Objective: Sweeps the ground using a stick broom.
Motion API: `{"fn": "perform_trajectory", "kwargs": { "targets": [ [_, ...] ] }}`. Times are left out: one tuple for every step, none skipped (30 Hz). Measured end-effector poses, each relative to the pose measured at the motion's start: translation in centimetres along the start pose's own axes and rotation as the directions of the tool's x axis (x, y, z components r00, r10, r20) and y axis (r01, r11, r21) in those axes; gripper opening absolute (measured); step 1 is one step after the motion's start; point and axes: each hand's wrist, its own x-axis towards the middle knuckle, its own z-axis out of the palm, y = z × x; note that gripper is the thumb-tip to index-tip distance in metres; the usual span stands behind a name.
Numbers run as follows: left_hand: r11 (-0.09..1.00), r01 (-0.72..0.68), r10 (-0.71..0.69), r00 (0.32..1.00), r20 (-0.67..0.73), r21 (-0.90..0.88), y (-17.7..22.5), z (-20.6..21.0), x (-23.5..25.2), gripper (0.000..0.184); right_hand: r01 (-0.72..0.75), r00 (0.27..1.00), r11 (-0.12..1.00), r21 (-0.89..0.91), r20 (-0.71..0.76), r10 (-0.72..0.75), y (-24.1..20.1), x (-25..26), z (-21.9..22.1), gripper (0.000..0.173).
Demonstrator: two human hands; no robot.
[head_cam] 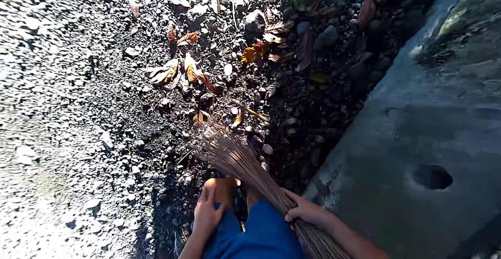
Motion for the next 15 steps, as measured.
{"fn": "perform_trajectory", "kwargs": {
  "targets": [
    [1.0, 0.011, -0.011, 1.0, 0.011, -0.026, -0.6, 0.4, 0.1, 0.073, -0.003, 0.993, 0.995, -0.096, -0.121, -0.009, -0.6, 0.4, -0.8, 0.102],
    [0.998, 0.022, -0.021, 1.0, 0.014, -0.057, -1.1, 0.8, 0.1, 0.073, 0.007, 0.968, 0.987, -0.16, -0.246, -0.047, -1.2, 0.6, -1.7, 0.105],
    [0.995, 0.028, -0.027, 1.0, 0.01, -0.093, -1.7, 1.2, 0.0, 0.073, 0.031, 0.928, 0.982, -0.185, -0.361, -0.097, -1.9, 0.5, -2.5, 0.106],
    [0.991, 0.034, -0.034, 0.999, 0.001, -0.126, -2.3, 1.6, -0.1, 0.072, 0.062, 0.885, 0.982, -0.178, -0.446, -0.137, -2.5, 0.0, -2.9, 0.107],
    [0.987, 0.044, -0.044, 0.999, 0.002, -0.157, -2.7, 1.9, -0.2, 0.072, 0.114, 0.85, 0.982, -0.152, -0.497, -0.176, -2.9, -0.6, -2.9, 0.108],
    [0.983, 0.053, -0.053, 0.999, 0.005, -0.177, -3.0, 2.2, -0.1, 0.071, 0.176, 0.832, 0.978, -0.116, -0.513, -0.211, -3.3, -1.1, -2.4, 0.11],
    [0.981, 0.061, -0.059, 0.998, 0.013, -0.182, -3.3, 2.5, 0.0, 0.071, 0.24, 0.827, 0.969, -0.065, -0.508, -0.239, -3.5, -1.7, -1.5, 0.112],
    [0.982, 0.069, -0.064, 0.997, 0.031, -0.178, -3.5, 2.8, 0.2, 0.07, 0.299, 0.83, 0.954, -0.005, -0.492, -0.262, -3.8, -2.3, -0.5, 0.115],
    [0.982, 0.073, -0.064, 0.996, 0.055, -0.174, -3.7, 3.1, 0.4, 0.07, 0.336, 0.843, 0.941, 0.039, -0.458, -0.282, -4.1, -2.8, 0.4, 0.117],
    [0.983, 0.075, -0.062, 0.995, 0.081, -0.165, -3.8, 3.3, 0.5, 0.07, 0.34, 0.873, 0.938, 0.067, -0.394, -0.289, -4.3, -3.2, 1.1, 0.118],
    [0.986, 0.078, -0.063, 0.993, 0.1, -0.15, -3.8, 3.4, 0.6, 0.07, 0.319, 0.912, 0.945, 0.07, -0.295, -0.286, -4.5, -3.3, 1.6, 0.118],
    [0.987, 0.09, -0.074, 0.99, 0.118, -0.13, -3.8, 3.3, 0.7, 0.07, 0.283, 0.947, 0.958, 0.05, -0.175, -0.27, -4.7, -2.7, 2.1, 0.118],
    [0.988, 0.099, -0.083, 0.988, 0.128, -0.123, -3.7, 3.1, 0.7, 0.069, 0.238, 0.971, 0.971, 0.019, -0.046, -0.237, -4.9, -1.6, 2.7, 0.116],
    [0.987, 0.105, -0.089, 0.987, 0.132, -0.123, -3.7, 2.9, 0.7, 0.068, 0.186, 0.98, 0.983, -0.009, 0.069, -0.185, -5.2, 0.0, 3.5, 0.112],
    [0.986, 0.113, -0.096, 0.987, 0.132, -0.126, -3.7, 2.7, 0.7, 0.067, 0.143, 0.98, 0.989, -0.04, 0.149, -0.136, -5.8, 2.0, 4.4, 0.107]
  ]
}}
